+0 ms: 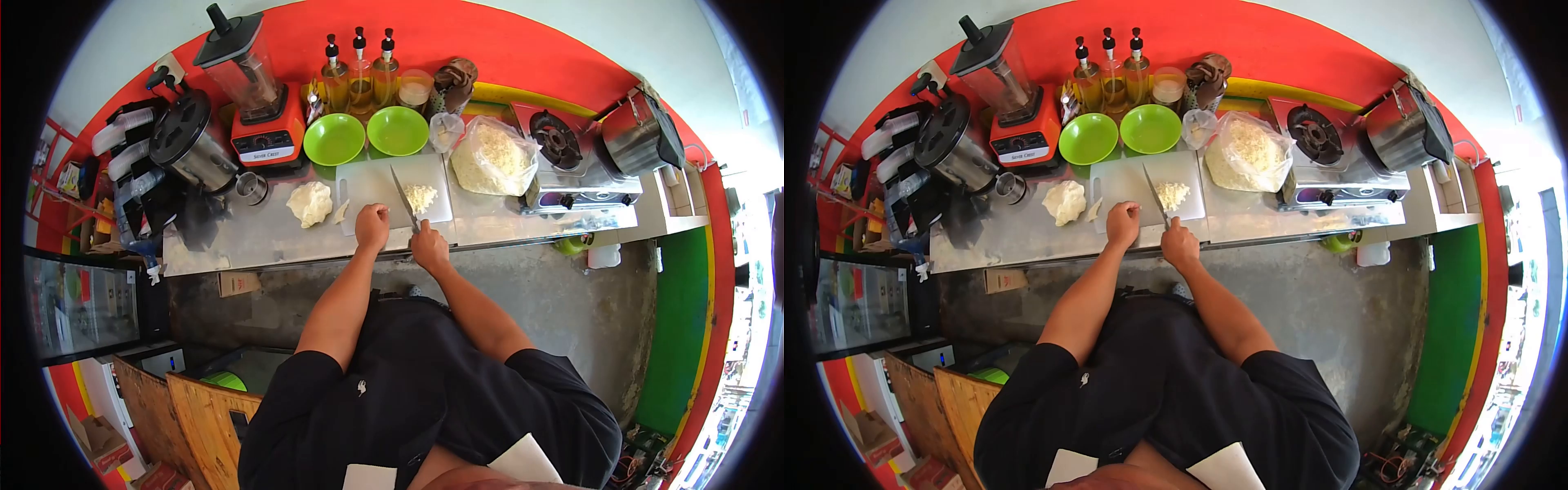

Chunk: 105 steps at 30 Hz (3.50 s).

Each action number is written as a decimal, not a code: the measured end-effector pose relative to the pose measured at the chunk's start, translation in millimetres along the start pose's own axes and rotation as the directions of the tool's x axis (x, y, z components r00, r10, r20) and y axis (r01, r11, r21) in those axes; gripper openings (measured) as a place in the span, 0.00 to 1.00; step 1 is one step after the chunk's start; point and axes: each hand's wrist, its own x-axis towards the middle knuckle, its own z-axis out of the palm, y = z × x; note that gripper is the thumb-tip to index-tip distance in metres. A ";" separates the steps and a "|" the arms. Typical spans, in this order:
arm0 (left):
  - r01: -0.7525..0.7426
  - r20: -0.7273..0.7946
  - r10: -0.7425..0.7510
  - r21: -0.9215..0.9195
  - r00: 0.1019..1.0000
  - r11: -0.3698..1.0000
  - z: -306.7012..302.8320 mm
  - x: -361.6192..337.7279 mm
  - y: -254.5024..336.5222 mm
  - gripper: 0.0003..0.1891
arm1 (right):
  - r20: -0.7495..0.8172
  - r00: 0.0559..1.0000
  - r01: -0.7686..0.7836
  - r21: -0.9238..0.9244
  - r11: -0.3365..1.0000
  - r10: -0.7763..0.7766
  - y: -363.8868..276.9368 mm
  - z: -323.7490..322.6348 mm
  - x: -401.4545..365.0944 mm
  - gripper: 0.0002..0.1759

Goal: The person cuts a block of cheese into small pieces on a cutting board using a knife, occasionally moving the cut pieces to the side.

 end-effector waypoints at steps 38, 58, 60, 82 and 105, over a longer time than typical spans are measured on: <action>-0.203 0.089 0.189 0.187 0.978 0.961 -20.9 1.7 16.5 0.13 | -0.001 0.998 0.067 0.121 0.990 -0.067 19.4 3.1 -15.6 0.18; -0.250 0.103 0.235 0.175 0.966 0.952 -20.6 7.3 18.1 0.04 | 0.147 0.987 0.076 -0.093 0.993 -0.062 -28.9 -13.8 -31.7 0.12; -0.242 0.162 0.211 0.207 0.964 0.948 -20.5 6.5 17.2 0.05 | 0.143 0.988 0.081 -0.120 0.989 -0.063 -34.4 -15.2 -34.5 0.12; -0.395 0.263 0.344 0.174 0.901 0.902 -42.9 15.4 3.7 0.04 | 0.165 0.978 -0.096 -0.176 0.980 0.125 -70.9 13.5 -37.0 0.14; -0.077 0.210 0.051 0.117 0.976 0.990 -36.0 14.0 8.6 0.03 | 0.374 0.923 -0.011 -0.198 0.980 0.086 -69.1 4.5 -10.5 0.23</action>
